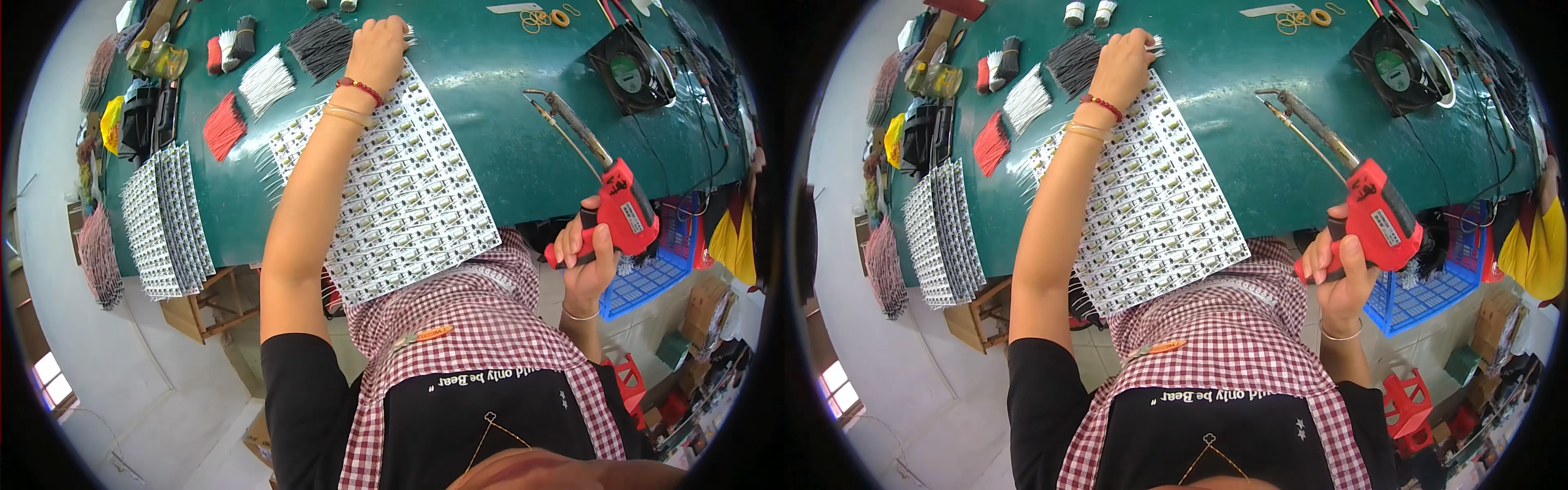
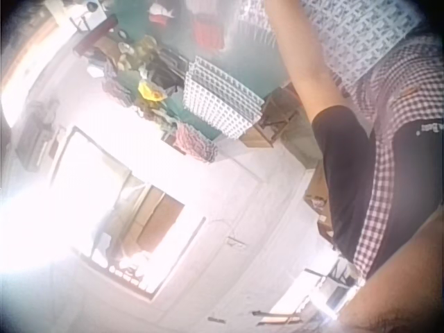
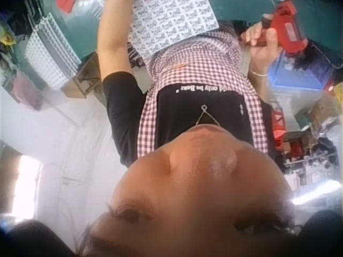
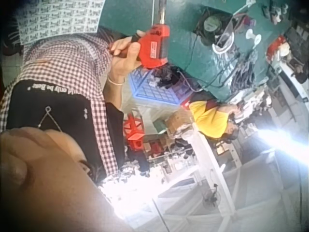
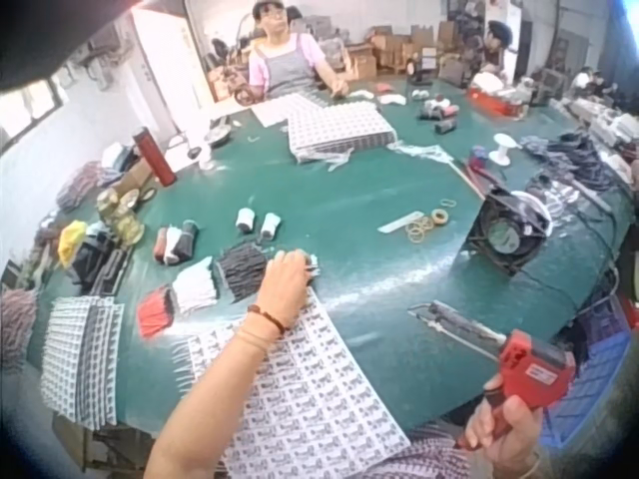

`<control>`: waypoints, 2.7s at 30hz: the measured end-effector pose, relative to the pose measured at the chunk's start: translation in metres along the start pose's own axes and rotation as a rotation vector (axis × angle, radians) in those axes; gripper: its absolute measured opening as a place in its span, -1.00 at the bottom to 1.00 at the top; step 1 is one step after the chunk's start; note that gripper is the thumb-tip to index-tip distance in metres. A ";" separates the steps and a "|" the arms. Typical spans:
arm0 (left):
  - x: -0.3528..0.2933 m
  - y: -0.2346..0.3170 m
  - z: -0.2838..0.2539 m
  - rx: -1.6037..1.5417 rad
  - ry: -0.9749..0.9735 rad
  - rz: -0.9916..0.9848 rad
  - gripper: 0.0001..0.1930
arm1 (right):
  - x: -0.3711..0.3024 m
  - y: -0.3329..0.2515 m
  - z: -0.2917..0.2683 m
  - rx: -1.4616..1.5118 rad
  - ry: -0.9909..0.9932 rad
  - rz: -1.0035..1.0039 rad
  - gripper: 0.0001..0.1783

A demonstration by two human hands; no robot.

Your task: The person uses a red soldering iron to apply heat to specific points on a white circuit board populated with electronic components. They repeatedly insert thin white wires into the board and solder them in place, working systematically across the grid of components.

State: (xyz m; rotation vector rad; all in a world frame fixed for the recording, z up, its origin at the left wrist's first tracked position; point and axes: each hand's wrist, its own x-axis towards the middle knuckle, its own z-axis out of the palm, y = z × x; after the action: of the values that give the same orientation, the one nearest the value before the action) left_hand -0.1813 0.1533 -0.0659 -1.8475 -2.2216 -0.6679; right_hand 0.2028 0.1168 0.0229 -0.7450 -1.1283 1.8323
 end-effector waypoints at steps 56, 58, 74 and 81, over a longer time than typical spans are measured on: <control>-0.159 0.212 -0.127 -0.956 -0.209 -0.472 -0.94 | -0.017 0.010 0.047 -0.272 -0.238 0.201 -0.44; -0.160 0.214 -0.126 -0.940 -0.238 -0.461 -0.94 | -0.020 0.011 0.041 -0.363 -0.281 0.190 -0.42; -0.160 0.213 -0.129 -0.837 -0.221 -0.450 -0.96 | -0.020 0.018 0.034 -0.515 -0.387 0.076 -0.44; -0.163 0.211 -0.128 -0.900 -0.226 -0.467 -0.96 | -0.021 0.016 0.035 -0.577 -0.353 0.090 -0.45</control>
State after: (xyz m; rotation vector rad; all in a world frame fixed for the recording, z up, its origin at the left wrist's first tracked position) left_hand 0.0388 -0.0205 0.0282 -1.7410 -2.8024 -1.8768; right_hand 0.1785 0.0797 0.0244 -0.8164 -1.9285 1.7637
